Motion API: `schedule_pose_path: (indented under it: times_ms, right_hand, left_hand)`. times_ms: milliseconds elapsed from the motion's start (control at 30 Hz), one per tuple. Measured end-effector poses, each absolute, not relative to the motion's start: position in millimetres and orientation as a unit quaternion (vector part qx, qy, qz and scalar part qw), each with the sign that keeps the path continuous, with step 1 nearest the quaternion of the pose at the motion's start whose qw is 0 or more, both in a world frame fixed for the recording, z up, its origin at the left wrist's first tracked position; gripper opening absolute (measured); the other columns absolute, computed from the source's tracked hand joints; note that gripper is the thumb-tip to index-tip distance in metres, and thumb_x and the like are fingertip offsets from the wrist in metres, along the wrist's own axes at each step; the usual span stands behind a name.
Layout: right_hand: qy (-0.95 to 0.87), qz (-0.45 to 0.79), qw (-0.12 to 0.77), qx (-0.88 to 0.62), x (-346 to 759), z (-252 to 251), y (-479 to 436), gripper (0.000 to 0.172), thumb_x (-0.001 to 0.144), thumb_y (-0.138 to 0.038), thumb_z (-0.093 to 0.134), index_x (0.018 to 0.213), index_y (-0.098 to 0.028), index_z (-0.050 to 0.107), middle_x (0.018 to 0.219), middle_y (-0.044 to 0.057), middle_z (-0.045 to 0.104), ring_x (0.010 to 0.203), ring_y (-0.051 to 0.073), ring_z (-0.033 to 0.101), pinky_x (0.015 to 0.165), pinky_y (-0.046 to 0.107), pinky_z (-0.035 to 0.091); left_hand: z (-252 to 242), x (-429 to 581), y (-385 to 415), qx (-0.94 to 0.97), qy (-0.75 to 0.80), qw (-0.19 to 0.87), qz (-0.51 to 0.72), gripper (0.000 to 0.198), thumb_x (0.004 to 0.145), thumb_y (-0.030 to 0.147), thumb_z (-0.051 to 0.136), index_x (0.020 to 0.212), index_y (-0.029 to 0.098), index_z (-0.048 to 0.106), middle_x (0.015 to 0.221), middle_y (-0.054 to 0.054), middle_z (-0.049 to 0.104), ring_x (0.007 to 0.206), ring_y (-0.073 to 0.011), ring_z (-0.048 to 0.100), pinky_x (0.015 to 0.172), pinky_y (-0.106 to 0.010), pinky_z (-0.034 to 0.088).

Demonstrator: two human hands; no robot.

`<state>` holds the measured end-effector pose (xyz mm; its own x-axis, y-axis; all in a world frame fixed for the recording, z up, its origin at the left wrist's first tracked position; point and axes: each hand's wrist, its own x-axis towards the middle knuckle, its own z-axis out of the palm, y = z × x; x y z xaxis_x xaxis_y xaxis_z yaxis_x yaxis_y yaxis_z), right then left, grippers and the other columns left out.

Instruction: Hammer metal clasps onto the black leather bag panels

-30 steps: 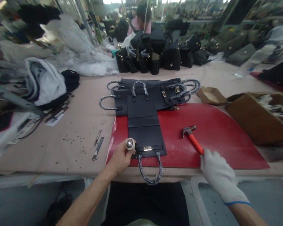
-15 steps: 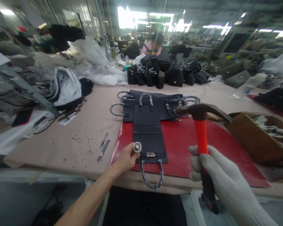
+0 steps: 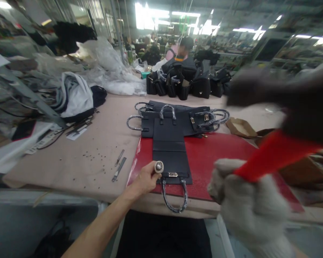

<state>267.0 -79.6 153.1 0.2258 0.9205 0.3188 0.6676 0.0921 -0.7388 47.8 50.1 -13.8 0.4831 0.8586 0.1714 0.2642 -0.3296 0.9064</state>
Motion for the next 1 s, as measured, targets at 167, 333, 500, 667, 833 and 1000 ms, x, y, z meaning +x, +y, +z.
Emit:
schedule_pose_path:
  times_ms: [167,333,500,667,833,1000]
  right_hand:
    - [-0.714,0.064,0.169,-0.677,283,118,-77,0.026,0.098,-0.041,0.047,0.082,-0.025,0.06,0.062,0.005,0.067,0.05,0.024,0.062,0.049,0.032,0.032]
    - [-0.677,0.018,0.043,-0.735,309,106,-78,0.024,0.103,-0.036,0.042,0.092,-0.023,0.059,0.072,0.005,0.071,0.063,0.024,0.07,0.056,0.03,0.033]
    - [-0.586,-0.023,-0.023,-0.809,359,52,-83,0.023,0.104,-0.031,0.045,0.101,-0.019,0.064,0.088,0.011,0.074,0.072,0.026,0.071,0.059,0.032,0.036]
    - [-0.602,-0.068,0.081,-0.792,368,23,-80,0.031,0.099,-0.026,0.05,0.121,-0.012,0.066,0.113,0.018,0.07,0.094,0.029,0.068,0.078,0.038,0.049]
    - [-0.63,0.02,0.178,-0.756,310,12,-72,0.029,0.097,-0.03,0.058,0.121,-0.017,0.069,0.115,0.011,0.07,0.102,0.027,0.063,0.09,0.038,0.048]
    - [-0.603,0.024,0.183,-0.776,274,-6,-74,0.03,0.096,-0.028,0.06,0.123,-0.018,0.068,0.12,0.012,0.068,0.107,0.03,0.058,0.092,0.042,0.043]
  left_hand:
    - [-16,47,49,0.744,0.367,0.441,0.343,0.012,0.084,0.012,0.059,0.094,0.019,0.061,0.085,0.0,0.061,0.078,-0.0166,0.056,0.074,-0.028,0.045]
    - [-17,47,48,0.746,0.382,0.426,0.341,0.022,0.084,0.012,0.058,0.104,0.019,0.063,0.092,-0.002,0.064,0.084,-0.0181,0.059,0.08,-0.03,0.047]
    - [-16,47,47,0.748,0.378,0.427,0.338,0.023,0.085,0.012,0.058,0.106,0.019,0.063,0.09,-0.001,0.064,0.082,-0.0176,0.059,0.079,-0.03,0.048]
    - [-12,46,47,0.759,0.392,0.401,0.33,0.022,0.086,0.017,0.059,0.107,0.018,0.065,0.098,-0.004,0.069,0.09,-0.02,0.065,0.085,-0.032,0.052]
    - [-20,43,44,0.771,0.397,0.383,0.32,0.028,0.089,0.022,0.061,0.117,0.019,0.065,0.104,-0.007,0.073,0.092,-0.0214,0.071,0.087,-0.035,0.058]
    - [-31,37,34,0.809,0.328,0.324,0.364,0.027,0.085,0.018,0.062,0.111,0.019,0.069,0.125,-0.014,0.071,0.119,-0.028,0.069,0.106,-0.044,0.056]
